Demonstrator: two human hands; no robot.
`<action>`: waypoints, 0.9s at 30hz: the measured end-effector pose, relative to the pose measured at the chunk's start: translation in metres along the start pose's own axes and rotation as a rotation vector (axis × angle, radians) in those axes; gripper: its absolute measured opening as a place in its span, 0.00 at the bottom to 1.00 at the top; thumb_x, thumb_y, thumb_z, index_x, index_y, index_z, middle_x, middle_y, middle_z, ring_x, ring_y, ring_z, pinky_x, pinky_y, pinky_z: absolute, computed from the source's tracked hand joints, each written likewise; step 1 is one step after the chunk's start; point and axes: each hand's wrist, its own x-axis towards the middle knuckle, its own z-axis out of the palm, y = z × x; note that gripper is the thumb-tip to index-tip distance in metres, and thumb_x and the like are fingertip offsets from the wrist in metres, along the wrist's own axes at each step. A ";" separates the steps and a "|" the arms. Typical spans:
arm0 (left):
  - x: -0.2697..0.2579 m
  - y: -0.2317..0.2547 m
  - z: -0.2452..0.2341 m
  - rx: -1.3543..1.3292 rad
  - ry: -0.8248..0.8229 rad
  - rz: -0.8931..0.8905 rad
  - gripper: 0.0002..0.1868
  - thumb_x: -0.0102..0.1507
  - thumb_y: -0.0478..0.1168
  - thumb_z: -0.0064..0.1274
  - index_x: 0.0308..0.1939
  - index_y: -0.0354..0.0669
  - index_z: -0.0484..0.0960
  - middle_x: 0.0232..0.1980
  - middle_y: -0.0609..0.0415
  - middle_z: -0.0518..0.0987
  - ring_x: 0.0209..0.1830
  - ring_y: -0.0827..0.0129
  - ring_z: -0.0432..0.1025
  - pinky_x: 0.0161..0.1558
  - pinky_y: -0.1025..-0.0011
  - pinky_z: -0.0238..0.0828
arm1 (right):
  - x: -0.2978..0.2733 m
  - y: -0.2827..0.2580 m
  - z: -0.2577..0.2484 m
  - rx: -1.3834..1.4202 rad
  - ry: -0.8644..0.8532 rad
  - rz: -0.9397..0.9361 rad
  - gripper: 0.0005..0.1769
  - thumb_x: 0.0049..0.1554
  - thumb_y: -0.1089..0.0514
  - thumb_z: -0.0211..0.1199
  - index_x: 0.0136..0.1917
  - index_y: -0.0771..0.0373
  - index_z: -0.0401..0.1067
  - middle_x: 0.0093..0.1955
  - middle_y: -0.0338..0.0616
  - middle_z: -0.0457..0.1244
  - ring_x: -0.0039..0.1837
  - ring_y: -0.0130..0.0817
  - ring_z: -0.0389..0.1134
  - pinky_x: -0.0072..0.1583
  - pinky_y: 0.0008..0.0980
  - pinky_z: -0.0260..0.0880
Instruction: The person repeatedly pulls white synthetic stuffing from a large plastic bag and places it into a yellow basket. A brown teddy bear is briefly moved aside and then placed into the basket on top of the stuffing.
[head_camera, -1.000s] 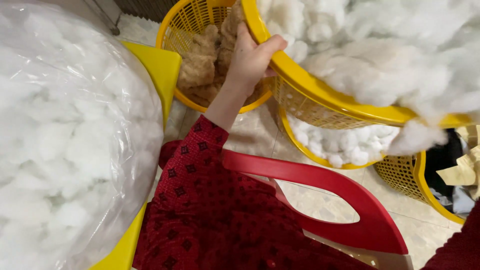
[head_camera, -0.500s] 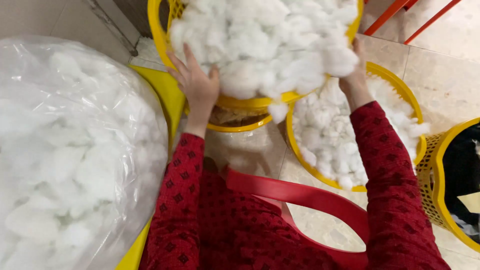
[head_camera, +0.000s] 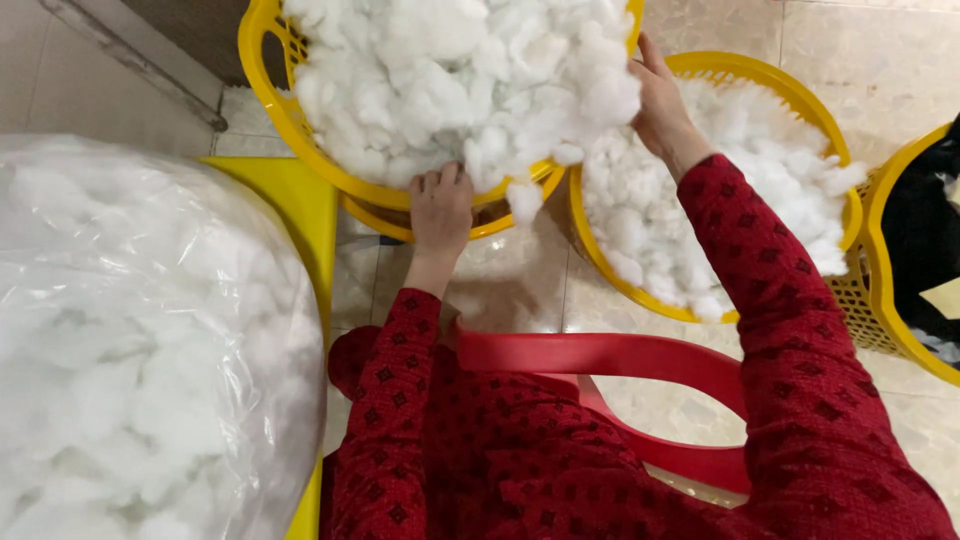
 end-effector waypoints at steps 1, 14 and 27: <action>0.001 -0.006 0.004 0.005 0.058 0.016 0.08 0.60 0.36 0.53 0.42 0.45 0.81 0.51 0.54 0.77 0.51 0.55 0.71 0.61 0.52 0.64 | -0.022 0.014 -0.002 0.002 0.049 0.027 0.41 0.62 0.47 0.58 0.81 0.48 0.42 0.76 0.40 0.57 0.69 0.32 0.65 0.61 0.42 0.76; 0.004 -0.017 -0.017 -0.073 0.074 0.117 0.07 0.51 0.34 0.56 0.33 0.39 0.82 0.44 0.49 0.80 0.48 0.52 0.72 0.63 0.48 0.64 | -0.206 0.165 -0.032 -2.435 -0.679 -0.456 0.39 0.61 0.52 0.51 0.82 0.63 0.53 0.87 0.53 0.36 0.85 0.53 0.36 0.76 0.64 0.45; -0.005 -0.016 -0.010 -0.125 0.182 0.120 0.09 0.57 0.32 0.53 0.41 0.38 0.83 0.46 0.51 0.80 0.48 0.55 0.71 0.68 0.45 0.63 | -0.168 0.138 -0.074 -2.527 -0.466 -0.156 0.36 0.62 0.48 0.53 0.80 0.59 0.53 0.87 0.55 0.41 0.86 0.52 0.38 0.77 0.71 0.40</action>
